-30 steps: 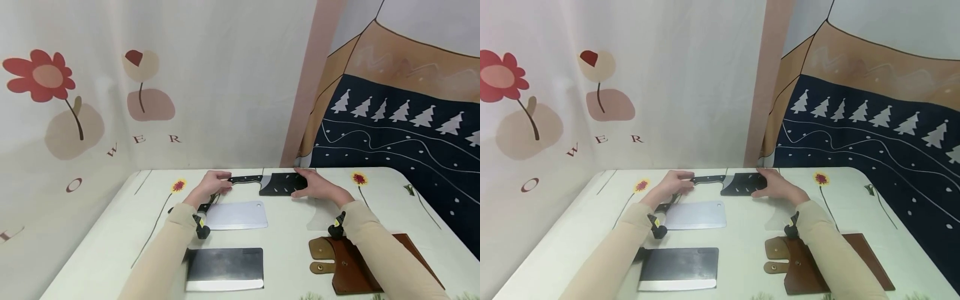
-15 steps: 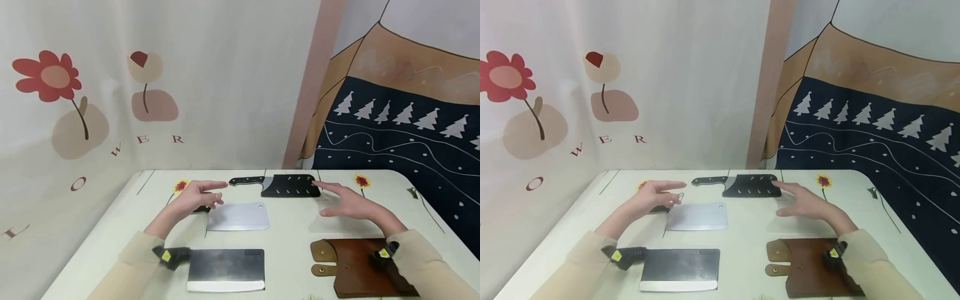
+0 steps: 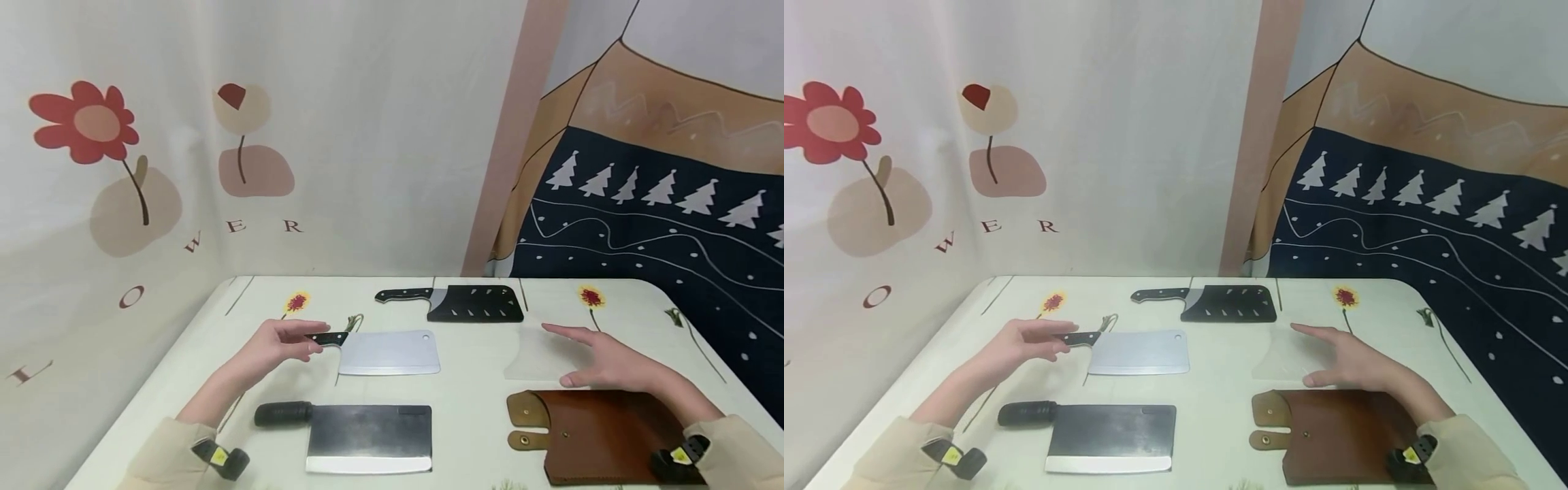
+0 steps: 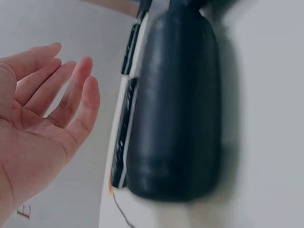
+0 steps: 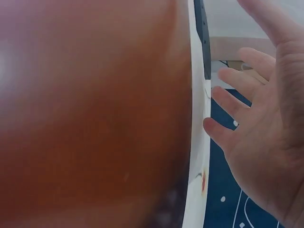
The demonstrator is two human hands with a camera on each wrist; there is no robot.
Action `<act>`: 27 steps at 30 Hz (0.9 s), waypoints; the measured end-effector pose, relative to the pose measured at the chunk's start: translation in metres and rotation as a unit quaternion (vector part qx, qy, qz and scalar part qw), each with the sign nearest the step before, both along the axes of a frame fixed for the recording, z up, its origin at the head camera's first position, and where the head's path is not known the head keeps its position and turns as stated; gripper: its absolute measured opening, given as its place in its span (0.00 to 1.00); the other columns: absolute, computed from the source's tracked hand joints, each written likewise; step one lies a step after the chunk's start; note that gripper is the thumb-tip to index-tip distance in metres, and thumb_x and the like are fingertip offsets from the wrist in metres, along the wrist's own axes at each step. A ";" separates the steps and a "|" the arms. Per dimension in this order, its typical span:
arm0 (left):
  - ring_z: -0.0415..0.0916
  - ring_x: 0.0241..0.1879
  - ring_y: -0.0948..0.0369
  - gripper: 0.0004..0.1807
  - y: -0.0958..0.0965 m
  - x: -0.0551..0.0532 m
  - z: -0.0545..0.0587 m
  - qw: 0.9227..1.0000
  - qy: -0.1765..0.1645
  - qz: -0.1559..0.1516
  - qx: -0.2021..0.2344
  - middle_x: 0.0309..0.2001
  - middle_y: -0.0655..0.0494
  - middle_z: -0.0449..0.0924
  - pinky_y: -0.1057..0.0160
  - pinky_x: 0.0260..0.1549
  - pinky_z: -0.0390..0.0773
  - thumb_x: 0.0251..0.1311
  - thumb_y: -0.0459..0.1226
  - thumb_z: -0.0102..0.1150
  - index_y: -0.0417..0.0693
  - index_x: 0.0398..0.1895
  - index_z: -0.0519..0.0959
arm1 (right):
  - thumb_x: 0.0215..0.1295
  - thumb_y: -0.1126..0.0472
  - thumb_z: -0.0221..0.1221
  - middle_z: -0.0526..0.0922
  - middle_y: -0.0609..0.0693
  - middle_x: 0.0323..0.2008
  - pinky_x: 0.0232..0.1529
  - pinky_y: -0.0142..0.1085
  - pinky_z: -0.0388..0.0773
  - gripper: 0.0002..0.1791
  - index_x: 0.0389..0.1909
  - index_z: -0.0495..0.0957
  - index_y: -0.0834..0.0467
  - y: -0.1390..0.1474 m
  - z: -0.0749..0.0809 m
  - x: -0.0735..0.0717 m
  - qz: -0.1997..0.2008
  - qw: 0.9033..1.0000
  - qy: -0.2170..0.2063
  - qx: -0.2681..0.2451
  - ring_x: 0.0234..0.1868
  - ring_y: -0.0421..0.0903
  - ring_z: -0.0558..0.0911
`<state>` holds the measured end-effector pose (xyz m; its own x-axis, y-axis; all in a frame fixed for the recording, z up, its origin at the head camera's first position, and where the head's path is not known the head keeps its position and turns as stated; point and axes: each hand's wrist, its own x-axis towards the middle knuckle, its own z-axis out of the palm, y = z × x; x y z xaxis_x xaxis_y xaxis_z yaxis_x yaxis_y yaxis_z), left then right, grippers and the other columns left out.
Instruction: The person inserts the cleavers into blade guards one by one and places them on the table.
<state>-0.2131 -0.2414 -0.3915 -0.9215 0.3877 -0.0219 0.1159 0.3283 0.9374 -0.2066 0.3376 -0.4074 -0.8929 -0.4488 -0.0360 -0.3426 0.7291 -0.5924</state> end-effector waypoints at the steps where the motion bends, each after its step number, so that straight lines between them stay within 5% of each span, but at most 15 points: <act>1: 0.85 0.48 0.55 0.27 -0.004 0.000 -0.002 1.000 -0.001 0.006 -0.001 0.61 0.32 0.76 0.59 0.45 0.83 0.64 0.31 0.67 0.33 0.65 0.76 | 0.56 0.45 0.74 0.68 0.69 0.69 0.58 0.73 0.64 0.48 0.75 0.67 0.59 0.002 0.000 0.002 0.000 1.000 0.001 0.001 0.68 0.73 0.64; 9: 0.82 0.56 0.51 0.25 -0.029 -0.003 -0.010 0.998 0.010 0.058 -0.018 0.62 0.34 0.77 0.66 0.48 0.80 0.64 0.30 0.66 0.34 0.65 0.77 | 0.58 0.47 0.74 0.69 0.69 0.69 0.59 0.74 0.62 0.46 0.73 0.68 0.62 0.014 -0.006 0.007 0.000 1.000 0.017 -0.007 0.68 0.74 0.65; 15: 0.77 0.60 0.49 0.25 -0.035 -0.003 -0.013 0.997 0.029 0.061 -0.024 0.63 0.35 0.76 0.66 0.53 0.77 0.65 0.30 0.66 0.37 0.66 0.78 | 0.58 0.47 0.74 0.70 0.71 0.67 0.59 0.73 0.63 0.44 0.71 0.70 0.63 0.021 -0.012 0.000 -0.011 0.999 0.033 0.012 0.67 0.74 0.66; 22: 0.66 0.68 0.43 0.26 -0.043 -0.014 -0.020 0.990 0.048 0.099 -0.089 0.64 0.41 0.77 0.39 0.64 0.64 0.65 0.35 0.67 0.38 0.66 0.78 | 0.50 0.48 0.79 0.69 0.71 0.67 0.60 0.71 0.63 0.48 0.70 0.72 0.62 0.027 -0.015 -0.005 -0.025 0.999 0.026 0.013 0.67 0.73 0.66; 27: 0.68 0.67 0.40 0.26 -0.042 -0.021 -0.027 0.989 0.024 0.101 -0.106 0.65 0.40 0.76 0.35 0.63 0.65 0.64 0.34 0.68 0.36 0.65 0.78 | 0.48 0.48 0.79 0.67 0.71 0.69 0.61 0.71 0.63 0.50 0.71 0.70 0.62 0.028 -0.013 -0.009 -0.019 1.000 -0.004 0.014 0.67 0.73 0.65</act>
